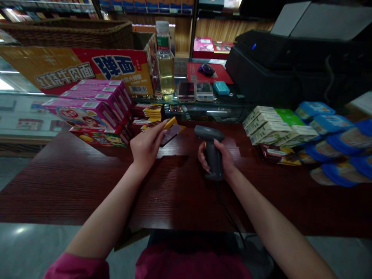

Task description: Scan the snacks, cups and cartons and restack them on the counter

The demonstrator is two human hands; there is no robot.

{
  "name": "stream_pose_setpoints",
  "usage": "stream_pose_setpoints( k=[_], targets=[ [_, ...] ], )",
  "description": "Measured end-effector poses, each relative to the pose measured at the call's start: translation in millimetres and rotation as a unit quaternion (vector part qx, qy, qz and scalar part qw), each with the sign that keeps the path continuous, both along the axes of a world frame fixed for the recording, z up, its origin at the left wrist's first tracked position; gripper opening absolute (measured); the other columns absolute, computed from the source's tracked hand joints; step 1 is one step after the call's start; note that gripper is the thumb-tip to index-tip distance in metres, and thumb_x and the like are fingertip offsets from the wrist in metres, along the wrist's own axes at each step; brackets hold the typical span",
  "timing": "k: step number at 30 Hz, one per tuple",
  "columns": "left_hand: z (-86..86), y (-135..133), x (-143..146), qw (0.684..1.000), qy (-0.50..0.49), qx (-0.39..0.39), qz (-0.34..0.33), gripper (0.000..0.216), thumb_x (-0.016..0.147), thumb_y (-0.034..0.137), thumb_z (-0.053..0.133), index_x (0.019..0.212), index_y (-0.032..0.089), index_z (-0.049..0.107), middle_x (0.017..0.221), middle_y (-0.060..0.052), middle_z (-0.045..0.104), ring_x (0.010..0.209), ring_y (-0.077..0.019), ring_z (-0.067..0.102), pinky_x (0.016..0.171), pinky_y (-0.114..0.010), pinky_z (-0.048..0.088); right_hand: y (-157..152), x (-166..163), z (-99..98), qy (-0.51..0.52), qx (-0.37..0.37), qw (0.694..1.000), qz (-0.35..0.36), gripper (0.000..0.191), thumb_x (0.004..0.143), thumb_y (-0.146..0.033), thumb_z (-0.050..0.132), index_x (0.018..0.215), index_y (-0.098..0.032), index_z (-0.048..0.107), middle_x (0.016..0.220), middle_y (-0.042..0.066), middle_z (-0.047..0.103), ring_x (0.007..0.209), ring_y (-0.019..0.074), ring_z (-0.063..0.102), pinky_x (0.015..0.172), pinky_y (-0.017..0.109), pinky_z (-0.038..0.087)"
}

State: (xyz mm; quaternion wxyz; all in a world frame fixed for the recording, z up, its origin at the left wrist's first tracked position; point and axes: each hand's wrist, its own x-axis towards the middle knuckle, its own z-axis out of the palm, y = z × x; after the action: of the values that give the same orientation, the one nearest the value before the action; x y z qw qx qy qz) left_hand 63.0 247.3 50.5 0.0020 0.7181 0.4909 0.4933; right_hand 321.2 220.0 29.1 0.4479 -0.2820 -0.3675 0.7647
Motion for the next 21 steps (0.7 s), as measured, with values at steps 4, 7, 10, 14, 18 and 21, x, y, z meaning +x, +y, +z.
stream_pose_setpoints(
  k=[4,7,10,14,18,21],
  targets=[
    [-8.6,9.1,26.3,0.963,-0.219,-0.154,-0.047,0.034,0.093,0.042,0.069,0.117,0.020,0.078,0.113,-0.006,0.080,0.102,-0.0241,0.076,0.089,-0.033,0.061,-6.7,-0.1,3.6,-0.018,-0.007,0.999,0.026,0.048,0.080,-0.063,0.068,0.088,-0.016,0.066,0.064,0.000,0.061,0.043,0.0115,0.051,0.031,0.020,0.042],
    [-24.6,25.2,36.4,0.913,-0.310,-0.250,-0.082,0.034,0.087,0.038,0.074,0.114,0.016,0.079,0.104,-0.008,0.082,0.094,-0.0252,0.077,0.079,-0.035,0.063,-8.0,-2.8,2.8,-0.045,-0.013,0.998,0.044,0.045,0.082,-0.061,0.068,0.090,-0.017,0.066,0.064,0.000,0.062,0.041,0.0109,0.051,0.031,0.020,0.042],
    [-38.8,36.4,40.2,0.887,-0.344,-0.291,-0.094,0.032,0.085,0.033,0.076,0.112,0.015,0.079,0.101,-0.009,0.082,0.090,-0.0245,0.077,0.075,-0.034,0.064,-7.1,-7.0,-0.6,-0.078,-0.012,0.996,0.050,0.043,0.084,-0.059,0.066,0.087,-0.016,0.066,0.061,-0.001,0.062,0.040,0.0109,0.052,0.030,0.020,0.042],
    [-44.3,39.6,41.6,0.886,-0.346,-0.295,-0.091,0.031,0.085,0.033,0.075,0.111,0.015,0.080,0.101,-0.008,0.082,0.090,-0.0239,0.077,0.074,-0.032,0.063,-5.4,-11.2,-3.8,-0.103,-0.021,0.993,0.050,0.044,0.084,-0.059,0.067,0.083,-0.015,0.067,0.056,-0.001,0.060,0.038,0.0111,0.052,0.030,0.020,0.042],
    [-42.1,39.3,42.4,0.898,-0.319,-0.290,-0.083,0.029,0.087,0.032,0.074,0.109,0.014,0.080,0.102,-0.010,0.081,0.094,-0.0264,0.078,0.081,-0.037,0.065,-4.0,-12.3,-5.6,-0.109,-0.029,0.993,0.041,0.043,0.084,-0.058,0.067,0.082,-0.015,0.068,0.055,0.000,0.060,0.038,0.0113,0.051,0.030,0.020,0.042],
    [-41.1,39.4,43.0,0.918,-0.288,-0.264,-0.070,0.024,0.089,0.026,0.071,0.106,0.013,0.080,0.106,-0.011,0.081,0.100,-0.0271,0.077,0.092,-0.040,0.063,-2.5,-11.8,-7.7,-0.098,-0.007,0.994,0.051,0.044,0.084,-0.059,0.067,0.079,-0.016,0.067,0.055,-0.001,0.059,0.037,0.0111,0.050,0.029,0.021,0.041]
  ],
)
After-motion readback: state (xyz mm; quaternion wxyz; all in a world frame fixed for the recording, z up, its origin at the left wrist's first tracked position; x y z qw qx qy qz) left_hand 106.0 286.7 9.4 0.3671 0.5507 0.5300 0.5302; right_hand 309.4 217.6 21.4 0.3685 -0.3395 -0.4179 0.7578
